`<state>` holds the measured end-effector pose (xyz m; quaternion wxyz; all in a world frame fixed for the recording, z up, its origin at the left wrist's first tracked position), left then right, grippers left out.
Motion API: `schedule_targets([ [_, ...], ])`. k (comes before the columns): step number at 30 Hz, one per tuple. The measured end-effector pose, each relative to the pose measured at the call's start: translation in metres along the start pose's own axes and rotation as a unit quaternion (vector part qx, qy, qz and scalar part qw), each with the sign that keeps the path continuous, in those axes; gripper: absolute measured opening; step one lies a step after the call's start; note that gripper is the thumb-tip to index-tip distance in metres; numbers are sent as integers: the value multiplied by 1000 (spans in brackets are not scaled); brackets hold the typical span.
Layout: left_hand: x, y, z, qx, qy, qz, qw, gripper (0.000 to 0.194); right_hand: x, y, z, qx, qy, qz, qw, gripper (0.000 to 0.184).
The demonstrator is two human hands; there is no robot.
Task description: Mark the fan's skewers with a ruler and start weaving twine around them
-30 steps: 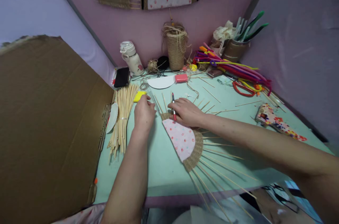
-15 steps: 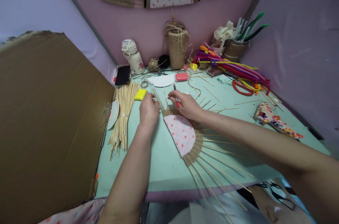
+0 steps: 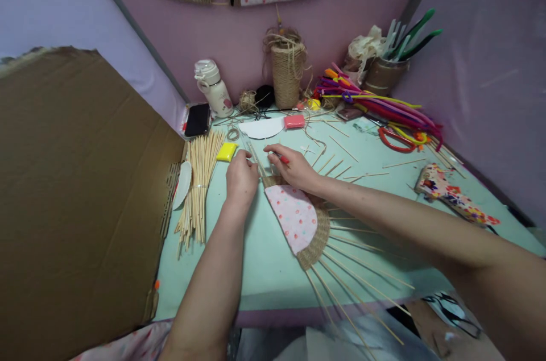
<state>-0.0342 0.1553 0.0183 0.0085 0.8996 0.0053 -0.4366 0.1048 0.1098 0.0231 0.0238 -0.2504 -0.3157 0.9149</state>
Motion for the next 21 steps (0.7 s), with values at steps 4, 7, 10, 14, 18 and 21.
schedule_targets([
  [4,1,-1,0,1,-7,-2,1000,24,0,2,-3,-1,2,-3,1000,31],
  [7,3,-1,1,2,-14,0,1000,25,1,3,-4,-5,2,-1,1000,31],
  [10,4,-2,2,3,-15,-1,1000,25,0,2,-2,-14,3,-6,1000,29],
  [14,4,-2,2,3,-10,2,1000,25,-3,-1,-1,-7,-4,-23,1000,25],
  [18,5,-2,3,-9,-3,10,1000,24,-6,-4,-4,36,-48,-50,997,26],
  [21,5,-2,3,-7,5,17,1000,23,-4,-5,-10,81,-76,-52,992,23],
])
Point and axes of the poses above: each hand's wrist, its own y-axis away from the middle knuckle, its own x-axis out of the palm, z = x × y, the point moved 8 cm from there along -y, towards the middle knuckle, and after that the axes turned 13 degrees about -x, right-handed, at the moved point
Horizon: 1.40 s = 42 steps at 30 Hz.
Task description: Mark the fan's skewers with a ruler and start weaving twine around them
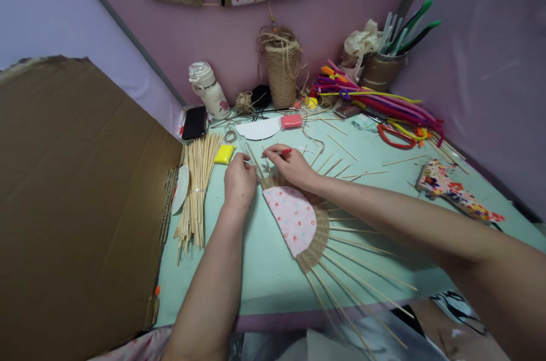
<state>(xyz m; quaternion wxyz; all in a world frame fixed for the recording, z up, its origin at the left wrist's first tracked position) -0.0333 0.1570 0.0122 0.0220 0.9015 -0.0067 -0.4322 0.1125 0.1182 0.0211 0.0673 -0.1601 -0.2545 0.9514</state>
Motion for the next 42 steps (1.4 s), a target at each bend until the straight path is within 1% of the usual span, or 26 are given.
schedule_targets([
  [4,-1,0,1,-9,-3,-3,1000,25,0,0,-5,33,-15,-10,999,19],
  [12,-1,1,0,-19,20,11,1000,21,1,0,-8,32,-18,-14,999,22],
  [17,-2,2,-2,-13,19,10,1000,20,1,0,-7,23,-26,-15,999,23],
  [22,-1,2,-1,-17,19,14,1000,20,3,0,-11,39,-48,-23,998,23],
  [26,0,1,0,-9,23,11,1000,20,2,1,-16,51,-39,-39,997,23],
  [42,2,0,1,-8,15,12,1000,21,3,1,-16,56,-25,-27,998,24],
])
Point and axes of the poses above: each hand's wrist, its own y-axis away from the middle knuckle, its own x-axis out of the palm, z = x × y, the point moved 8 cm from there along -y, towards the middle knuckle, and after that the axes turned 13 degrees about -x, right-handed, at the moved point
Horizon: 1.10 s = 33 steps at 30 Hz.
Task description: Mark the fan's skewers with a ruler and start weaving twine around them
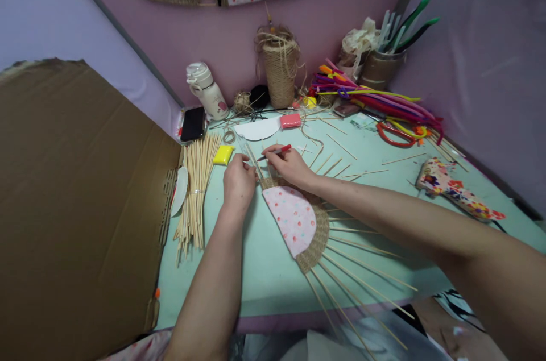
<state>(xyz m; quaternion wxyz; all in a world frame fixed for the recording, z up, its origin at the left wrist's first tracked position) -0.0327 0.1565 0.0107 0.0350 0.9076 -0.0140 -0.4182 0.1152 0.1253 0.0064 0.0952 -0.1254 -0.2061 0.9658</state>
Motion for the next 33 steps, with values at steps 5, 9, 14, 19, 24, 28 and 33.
schedule_targets([
  [5,0,0,-1,-2,1,1,1000,21,0,0,-1,0,1,3,1000,23],
  [9,-2,2,-3,2,5,-1,1000,19,1,0,-2,1,1,7,1000,23],
  [14,-2,2,-3,3,16,0,1000,18,2,0,-1,-2,-4,9,1000,24],
  [19,-1,1,-2,13,20,0,1000,18,1,0,0,2,-1,10,1000,24],
  [24,0,1,-1,7,19,4,1000,19,0,1,-3,7,10,8,1000,23],
  [28,0,1,-1,0,12,4,1000,19,-1,1,-4,10,10,3,1000,23],
  [33,0,1,-2,4,14,4,1000,19,1,1,-1,1,2,14,1000,24],
])
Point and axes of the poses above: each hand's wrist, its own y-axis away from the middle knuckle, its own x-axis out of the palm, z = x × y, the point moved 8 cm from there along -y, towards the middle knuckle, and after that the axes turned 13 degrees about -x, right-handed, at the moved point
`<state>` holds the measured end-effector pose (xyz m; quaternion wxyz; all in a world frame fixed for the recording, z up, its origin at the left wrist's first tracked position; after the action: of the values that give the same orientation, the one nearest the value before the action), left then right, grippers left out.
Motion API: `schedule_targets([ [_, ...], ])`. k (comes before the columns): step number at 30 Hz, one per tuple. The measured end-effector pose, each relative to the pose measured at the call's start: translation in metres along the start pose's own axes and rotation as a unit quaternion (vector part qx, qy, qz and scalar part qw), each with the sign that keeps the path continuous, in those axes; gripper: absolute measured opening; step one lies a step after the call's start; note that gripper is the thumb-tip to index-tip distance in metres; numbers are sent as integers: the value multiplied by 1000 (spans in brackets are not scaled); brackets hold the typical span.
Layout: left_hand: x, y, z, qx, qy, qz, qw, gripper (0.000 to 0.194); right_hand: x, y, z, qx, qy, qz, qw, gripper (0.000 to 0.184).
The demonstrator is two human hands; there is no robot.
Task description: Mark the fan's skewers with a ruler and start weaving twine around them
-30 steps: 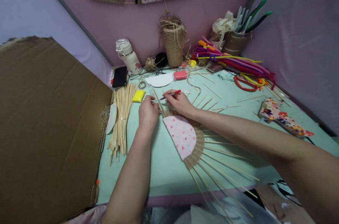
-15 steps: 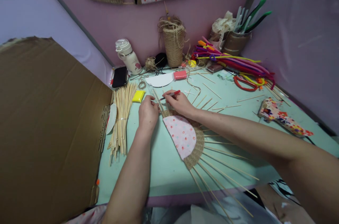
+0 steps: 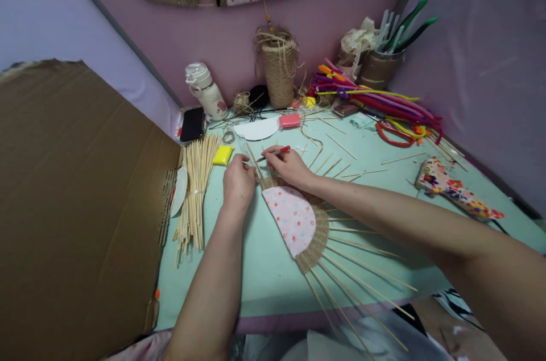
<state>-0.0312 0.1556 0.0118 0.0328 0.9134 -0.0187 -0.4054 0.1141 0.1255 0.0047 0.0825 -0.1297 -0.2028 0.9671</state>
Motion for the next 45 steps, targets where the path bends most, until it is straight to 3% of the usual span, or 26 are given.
schedule_targets([
  [23,1,0,0,2,4,-2,1000,20,-2,0,-2,5,4,-9,1000,22],
  [33,-25,1,0,-25,12,-23,999,20,-6,0,3,5,2,-18,1000,23],
  [45,-15,3,0,-13,-45,-14,999,24,13,1,8,4,-13,13,1000,25],
])
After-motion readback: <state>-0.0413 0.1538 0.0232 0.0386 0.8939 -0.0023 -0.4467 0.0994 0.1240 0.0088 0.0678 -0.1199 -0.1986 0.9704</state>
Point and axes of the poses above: each hand's wrist, its own y-axis away from the middle knuckle, its own x-axis out of the palm, z = x × y, the point moved 8 cm from there along -y, towards the middle knuckle, and after that the axes turned 13 degrees about -x, right-handed, at the moved point
